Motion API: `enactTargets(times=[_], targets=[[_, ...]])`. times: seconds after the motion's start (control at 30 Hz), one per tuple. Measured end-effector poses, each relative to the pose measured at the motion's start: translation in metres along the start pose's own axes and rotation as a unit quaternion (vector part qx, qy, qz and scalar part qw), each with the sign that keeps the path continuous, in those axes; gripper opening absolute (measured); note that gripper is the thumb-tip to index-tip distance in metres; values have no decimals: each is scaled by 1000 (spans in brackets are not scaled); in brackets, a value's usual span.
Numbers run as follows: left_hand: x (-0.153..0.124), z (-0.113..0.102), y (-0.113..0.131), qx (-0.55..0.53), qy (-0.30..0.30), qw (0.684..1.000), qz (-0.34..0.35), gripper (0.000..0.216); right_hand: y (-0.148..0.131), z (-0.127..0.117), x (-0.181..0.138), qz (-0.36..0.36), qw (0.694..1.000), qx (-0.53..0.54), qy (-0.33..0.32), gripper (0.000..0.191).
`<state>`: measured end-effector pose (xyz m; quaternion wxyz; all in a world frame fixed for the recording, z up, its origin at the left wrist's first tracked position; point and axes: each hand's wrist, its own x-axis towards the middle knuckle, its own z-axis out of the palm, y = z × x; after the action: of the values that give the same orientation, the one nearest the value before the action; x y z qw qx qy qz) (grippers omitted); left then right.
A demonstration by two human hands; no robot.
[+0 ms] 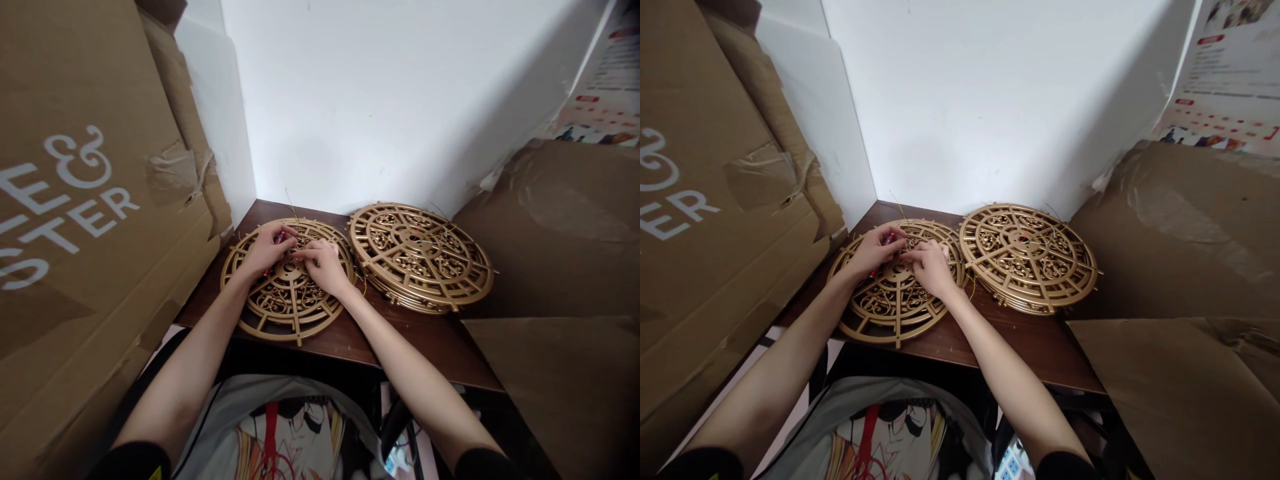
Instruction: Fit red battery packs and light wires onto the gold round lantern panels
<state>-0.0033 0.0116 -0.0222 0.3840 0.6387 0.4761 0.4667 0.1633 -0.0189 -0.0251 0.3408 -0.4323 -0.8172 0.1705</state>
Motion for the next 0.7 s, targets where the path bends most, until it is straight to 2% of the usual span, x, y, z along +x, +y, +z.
enactTargets(times=[0.27,0.5,0.57,0.7], targets=[[-7,-1,13,-52,-7,999,-8,23,-4,0,2,23,999,-32,-10,18],[-7,1,11,-129,-23,991,14,30,-2,0,6,33,999,-26,-20,18],[-6,0,9,-125,-18,992,15,25,0,1,7,38,999,-15,-4,20],[-5,0,7,-115,-27,993,4,23,3,4,8,73,994,48,72,24]])
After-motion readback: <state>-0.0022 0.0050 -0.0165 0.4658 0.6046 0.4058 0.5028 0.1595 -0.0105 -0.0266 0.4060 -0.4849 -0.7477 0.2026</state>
